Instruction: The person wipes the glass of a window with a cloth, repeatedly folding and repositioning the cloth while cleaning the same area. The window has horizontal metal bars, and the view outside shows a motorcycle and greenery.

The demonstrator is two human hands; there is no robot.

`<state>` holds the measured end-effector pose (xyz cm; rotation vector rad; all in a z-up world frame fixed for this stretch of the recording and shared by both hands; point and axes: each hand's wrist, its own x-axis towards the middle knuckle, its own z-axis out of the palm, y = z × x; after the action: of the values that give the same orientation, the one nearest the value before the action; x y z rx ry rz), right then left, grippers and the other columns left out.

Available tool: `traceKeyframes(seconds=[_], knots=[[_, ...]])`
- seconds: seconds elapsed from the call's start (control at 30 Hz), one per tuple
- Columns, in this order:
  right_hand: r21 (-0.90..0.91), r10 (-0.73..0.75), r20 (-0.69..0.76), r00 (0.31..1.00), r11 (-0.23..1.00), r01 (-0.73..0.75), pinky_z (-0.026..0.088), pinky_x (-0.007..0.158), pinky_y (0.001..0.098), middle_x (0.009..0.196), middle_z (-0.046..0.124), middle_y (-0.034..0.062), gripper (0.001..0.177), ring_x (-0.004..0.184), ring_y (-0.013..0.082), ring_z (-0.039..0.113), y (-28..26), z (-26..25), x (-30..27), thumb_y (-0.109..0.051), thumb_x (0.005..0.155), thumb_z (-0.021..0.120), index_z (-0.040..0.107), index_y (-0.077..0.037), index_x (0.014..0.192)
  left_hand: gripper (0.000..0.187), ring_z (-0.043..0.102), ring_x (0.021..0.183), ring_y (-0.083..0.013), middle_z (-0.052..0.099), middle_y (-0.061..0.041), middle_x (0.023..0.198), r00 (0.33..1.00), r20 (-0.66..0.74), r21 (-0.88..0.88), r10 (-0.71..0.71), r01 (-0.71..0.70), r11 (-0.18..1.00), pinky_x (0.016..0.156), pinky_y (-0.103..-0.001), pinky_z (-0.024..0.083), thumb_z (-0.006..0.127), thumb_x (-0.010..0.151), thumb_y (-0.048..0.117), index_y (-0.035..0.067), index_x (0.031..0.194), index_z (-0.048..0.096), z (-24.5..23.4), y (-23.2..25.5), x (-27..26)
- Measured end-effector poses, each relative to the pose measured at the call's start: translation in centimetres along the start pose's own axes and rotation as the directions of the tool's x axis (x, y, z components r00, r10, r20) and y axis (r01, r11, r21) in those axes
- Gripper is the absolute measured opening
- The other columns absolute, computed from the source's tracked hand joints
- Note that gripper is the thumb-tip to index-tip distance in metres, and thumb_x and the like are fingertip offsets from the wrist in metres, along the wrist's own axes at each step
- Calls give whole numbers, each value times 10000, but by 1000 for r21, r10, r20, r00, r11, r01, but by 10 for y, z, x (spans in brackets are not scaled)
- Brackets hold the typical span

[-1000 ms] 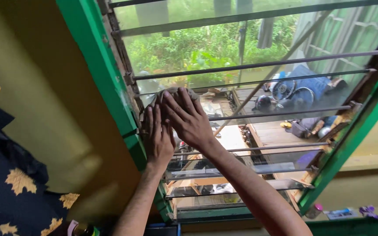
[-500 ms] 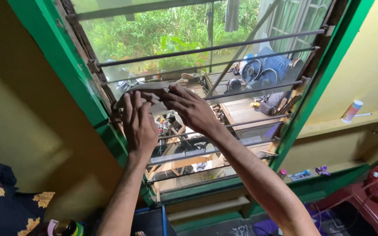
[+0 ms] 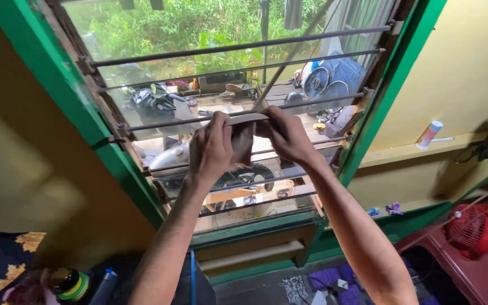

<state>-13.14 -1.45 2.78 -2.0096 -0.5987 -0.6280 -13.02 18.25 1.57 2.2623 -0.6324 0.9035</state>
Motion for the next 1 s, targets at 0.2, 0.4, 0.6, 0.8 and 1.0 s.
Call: traceKeyframes(seconds=[0.2, 0.4, 0.6, 0.8, 1.0], knots=[[289, 318, 71, 945, 901, -324, 508, 812, 346, 776, 655, 32, 160, 795, 137, 580, 73, -44, -35, -145, 1022, 579, 727, -92, 1048, 82, 718, 781, -414, 715, -100, 733, 991, 114, -296, -67, 99, 950, 697, -494, 553, 536, 1020, 283, 206, 1020, 563, 76, -1, -6], [731, 651, 133, 747, 445, -518, 496, 549, 229, 606, 620, 44, 97, 536, 134, 637, 84, -62, -72, -136, 924, 680, 698, -41, 935, 232, 538, 554, -91, 647, 9, 612, 899, 344, -623, -270, 434, 651, 527, -204, 438, 792, 902, 314, 133, 996, 683, 104, 19, -19], [912, 852, 134, 506, 94, -399, 561, 676, 310, 763, 741, 94, 192, 700, 211, 734, 80, -57, -82, -198, 841, 749, 740, -42, 953, 381, 686, 823, -160, 750, -77, 959, 763, 507, -815, -401, 575, 65, 709, -269, 581, 807, 881, 334, 115, 1153, 655, 126, 22, -50], [966, 906, 118, 406, -10, -259, 556, 627, 254, 743, 751, 61, 188, 680, 177, 748, 59, -43, -97, -251, 867, 762, 725, -67, 852, 463, 705, 1004, -194, 741, -23, 1139, 849, 445, -879, -285, 352, -322, 834, -363, 595, 768, 847, 519, 227, 1194, 670, 143, 60, -86], [993, 858, 34, 512, 31, -118, 524, 577, 234, 708, 732, 57, 104, 611, 190, 727, 59, -24, -119, -177, 910, 716, 674, -106, 845, 608, 677, 1165, -265, 692, -103, 1276, 849, 372, -919, -375, 283, -273, 1038, -421, 535, 844, 791, 48, 124, 1336, 585, 149, 77, -104]])
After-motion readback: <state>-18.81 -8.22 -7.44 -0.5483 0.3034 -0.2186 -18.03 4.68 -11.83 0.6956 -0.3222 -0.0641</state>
